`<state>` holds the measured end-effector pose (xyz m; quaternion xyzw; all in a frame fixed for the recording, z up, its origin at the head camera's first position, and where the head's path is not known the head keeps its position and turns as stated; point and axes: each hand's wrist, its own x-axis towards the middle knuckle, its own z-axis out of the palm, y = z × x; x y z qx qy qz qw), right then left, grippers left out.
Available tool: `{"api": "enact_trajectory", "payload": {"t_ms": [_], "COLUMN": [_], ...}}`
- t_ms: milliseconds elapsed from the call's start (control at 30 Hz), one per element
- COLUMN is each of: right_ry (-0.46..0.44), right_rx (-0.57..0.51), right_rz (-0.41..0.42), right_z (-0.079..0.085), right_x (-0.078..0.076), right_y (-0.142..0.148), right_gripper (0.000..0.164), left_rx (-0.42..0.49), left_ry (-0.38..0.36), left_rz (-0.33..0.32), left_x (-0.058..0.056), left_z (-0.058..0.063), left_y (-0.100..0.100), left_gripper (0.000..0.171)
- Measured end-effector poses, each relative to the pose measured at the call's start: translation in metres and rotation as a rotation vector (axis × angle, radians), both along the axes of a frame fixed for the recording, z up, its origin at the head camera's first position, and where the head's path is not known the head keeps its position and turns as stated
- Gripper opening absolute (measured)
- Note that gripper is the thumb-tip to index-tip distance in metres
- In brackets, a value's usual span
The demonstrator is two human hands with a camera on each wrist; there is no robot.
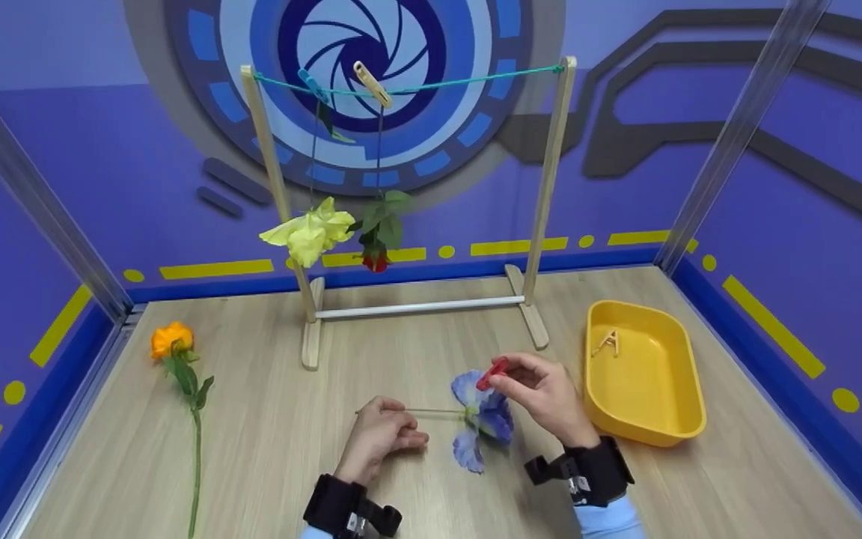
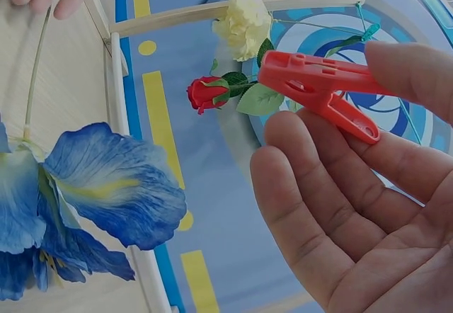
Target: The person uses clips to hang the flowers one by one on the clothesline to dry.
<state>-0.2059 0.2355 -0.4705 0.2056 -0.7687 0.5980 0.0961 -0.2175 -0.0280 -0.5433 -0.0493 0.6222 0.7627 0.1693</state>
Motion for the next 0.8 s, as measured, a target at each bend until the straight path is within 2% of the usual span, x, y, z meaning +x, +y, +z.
{"api": "enact_trajectory", "payload": {"t_ms": [133, 333, 500, 633, 800], "right_ry": [-0.009, -0.074, -0.086, -0.058, -0.013], "right_rx": [0.011, 0.038, 0.034, 0.012, 0.003], "right_rz": [0.000, -0.005, -0.014, -0.001, 0.030], "right_z": [0.002, 0.002, 0.003, 0.003, 0.002], "right_x": [0.000, 0.001, 0.002, 0.003, 0.002], "right_y": [-0.002, -0.005, -0.006, -0.006, -0.008], "right_gripper": [0.021, 0.023, 0.024, 0.023, 0.022], "left_rx": [-0.021, 0.031, 0.063, 0.116, 0.208], "left_ry": [0.004, -0.061, -0.141, -0.180, -0.219], "left_rz": [-0.030, -0.057, -0.029, -0.013, 0.058], "left_x": [0.003, 0.004, -0.002, -0.007, -0.010], "left_z": [0.000, -0.004, -0.005, -0.005, -0.008], "left_y": [0.002, 0.006, 0.009, 0.011, 0.015], "left_gripper": [0.019, 0.027, 0.037, 0.043, 0.040]}}
